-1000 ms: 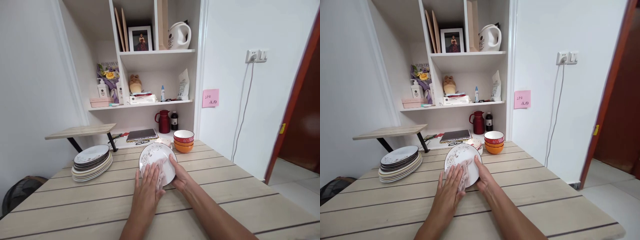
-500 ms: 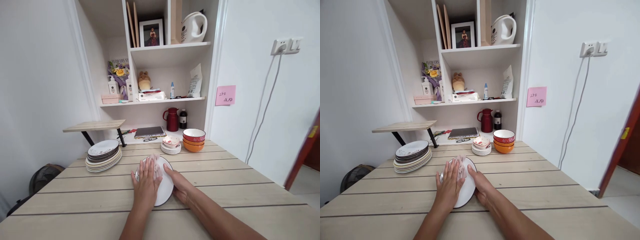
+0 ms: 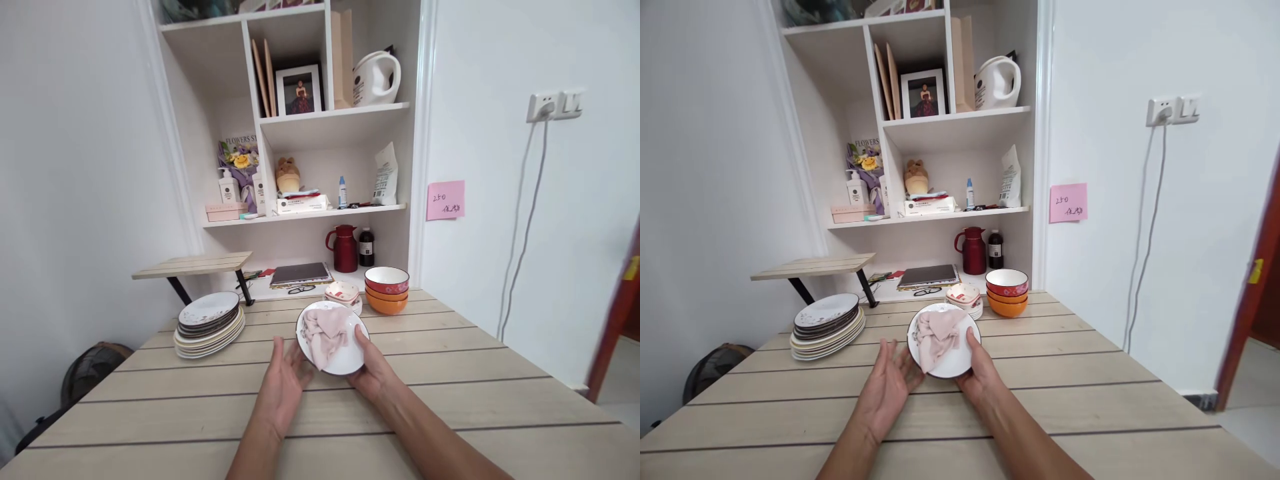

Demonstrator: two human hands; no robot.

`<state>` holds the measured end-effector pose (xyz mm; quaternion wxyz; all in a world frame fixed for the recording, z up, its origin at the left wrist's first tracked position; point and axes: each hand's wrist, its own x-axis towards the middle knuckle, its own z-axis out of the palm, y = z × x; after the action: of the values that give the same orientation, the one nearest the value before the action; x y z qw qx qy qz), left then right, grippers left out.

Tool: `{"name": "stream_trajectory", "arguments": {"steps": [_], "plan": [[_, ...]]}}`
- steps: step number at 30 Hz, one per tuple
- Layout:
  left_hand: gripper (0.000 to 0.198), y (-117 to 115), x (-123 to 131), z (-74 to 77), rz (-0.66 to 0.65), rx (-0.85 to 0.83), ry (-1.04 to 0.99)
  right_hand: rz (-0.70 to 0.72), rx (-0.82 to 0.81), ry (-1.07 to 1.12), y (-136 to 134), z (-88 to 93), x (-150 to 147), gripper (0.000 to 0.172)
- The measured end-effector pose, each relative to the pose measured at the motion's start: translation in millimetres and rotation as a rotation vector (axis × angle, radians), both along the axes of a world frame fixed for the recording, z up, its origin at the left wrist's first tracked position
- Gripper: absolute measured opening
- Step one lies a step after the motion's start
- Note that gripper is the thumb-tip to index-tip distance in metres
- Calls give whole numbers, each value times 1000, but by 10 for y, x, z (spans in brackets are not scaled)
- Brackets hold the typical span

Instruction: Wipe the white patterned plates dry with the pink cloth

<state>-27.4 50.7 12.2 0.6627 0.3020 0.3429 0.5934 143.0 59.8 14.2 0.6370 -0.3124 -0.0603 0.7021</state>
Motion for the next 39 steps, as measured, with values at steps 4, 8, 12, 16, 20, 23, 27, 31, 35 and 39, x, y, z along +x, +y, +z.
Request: {"name": "stream_trajectory", "arguments": {"steps": [4, 8, 12, 16, 20, 23, 27, 31, 35, 39], "plan": [[60, 33, -38, 12, -192, -44, -269, 158, 64, 15, -38, -2, -54, 57], [58, 10, -42, 3, -321, 135, -454, 150, 42, -130, -61, -81, -191, 54], [56, -14, -19, -43, -354, 89, -510, 155, 66, -239, -54, -143, -236, 55], [55, -7, -17, -81, -286, 5, -522, 135, 143, -494, -1, -157, -128, 66], [54, -6, -43, -89, -272, 27, -538, -131, 229, -1058, 96, -198, 25, 79], [53, -33, -32, -88, -298, 62, -539, -162, 283, -1357, 156, -244, 72, 80], [52, -81, 22, -109, -350, 104, -500, -90, 284, -1447, 184, -292, 73, 74], [54, -96, 37, -124, -333, 106, -440, -88, 320, -1346, 154, -318, 81, 75], [52, -128, 31, -34, -372, 55, -483, -96, 304, -1197, 114, -297, 47, 76], [53, -226, 114, 116, -414, 92, -517, -55, 294, -888, 86, -238, -16, 83]]}}
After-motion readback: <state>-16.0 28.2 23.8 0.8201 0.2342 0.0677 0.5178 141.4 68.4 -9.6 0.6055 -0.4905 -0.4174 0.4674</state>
